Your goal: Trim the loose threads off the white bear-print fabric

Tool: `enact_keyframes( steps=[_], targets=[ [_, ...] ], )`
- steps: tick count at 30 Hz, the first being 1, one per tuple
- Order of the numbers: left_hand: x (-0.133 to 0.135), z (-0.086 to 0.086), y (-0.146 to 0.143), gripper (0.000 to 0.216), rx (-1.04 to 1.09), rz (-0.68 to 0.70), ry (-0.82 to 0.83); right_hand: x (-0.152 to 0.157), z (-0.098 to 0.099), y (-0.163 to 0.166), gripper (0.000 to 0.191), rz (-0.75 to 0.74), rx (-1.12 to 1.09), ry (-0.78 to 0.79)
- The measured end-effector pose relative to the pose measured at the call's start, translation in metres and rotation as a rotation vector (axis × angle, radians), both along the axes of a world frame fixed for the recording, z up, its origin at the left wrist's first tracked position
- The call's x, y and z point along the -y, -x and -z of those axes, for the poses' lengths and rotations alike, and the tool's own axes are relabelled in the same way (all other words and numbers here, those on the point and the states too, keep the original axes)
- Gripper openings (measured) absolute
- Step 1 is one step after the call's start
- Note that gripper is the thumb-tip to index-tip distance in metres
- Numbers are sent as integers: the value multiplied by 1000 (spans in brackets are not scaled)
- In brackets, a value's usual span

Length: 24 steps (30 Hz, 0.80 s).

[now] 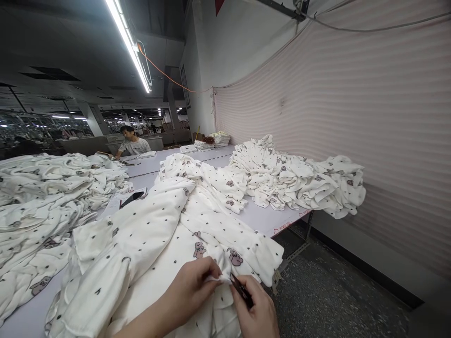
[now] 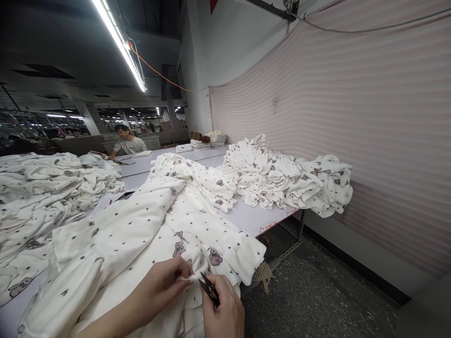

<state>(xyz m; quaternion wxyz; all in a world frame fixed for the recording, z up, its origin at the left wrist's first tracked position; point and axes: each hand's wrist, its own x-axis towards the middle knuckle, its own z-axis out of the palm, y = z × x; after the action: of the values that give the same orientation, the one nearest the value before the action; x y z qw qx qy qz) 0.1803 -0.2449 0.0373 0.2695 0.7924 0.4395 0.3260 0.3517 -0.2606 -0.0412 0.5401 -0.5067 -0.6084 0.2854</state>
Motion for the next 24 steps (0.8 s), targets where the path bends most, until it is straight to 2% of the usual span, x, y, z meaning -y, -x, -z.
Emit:
enact_keyframes(
  steps=[2, 3, 6, 9, 11, 14, 19, 24],
  targets=[
    [-1, 0, -2, 12, 170, -81, 323, -3, 1, 6, 14, 65, -46, 2],
    [-1, 0, -3, 16, 260, -95, 433, -5, 1, 9, 13, 66, -77, 3],
    [-3, 1, -3, 26, 469, -86, 576, -9, -2, 14, 13, -50, -154, -92],
    [-5, 3, -1, 27, 524, -65, 603, -10, -4, 17, 14, -140, -160, -171],
    [-6, 4, 1, 28, 509, -63, 606, -11, -5, 17, 11, -159, -139, -135],
    [-7, 3, 1, 29, 445, -77, 625, -12, -7, 17, 19, -167, -93, -84],
    [-8, -3, -4, 29, 311, -74, 685, -16, -12, 20, 27, -98, -118, 25],
    [-7, -9, -9, 25, 391, -178, 650, -18, -11, 14, 27, -129, -231, 121]
  ],
)
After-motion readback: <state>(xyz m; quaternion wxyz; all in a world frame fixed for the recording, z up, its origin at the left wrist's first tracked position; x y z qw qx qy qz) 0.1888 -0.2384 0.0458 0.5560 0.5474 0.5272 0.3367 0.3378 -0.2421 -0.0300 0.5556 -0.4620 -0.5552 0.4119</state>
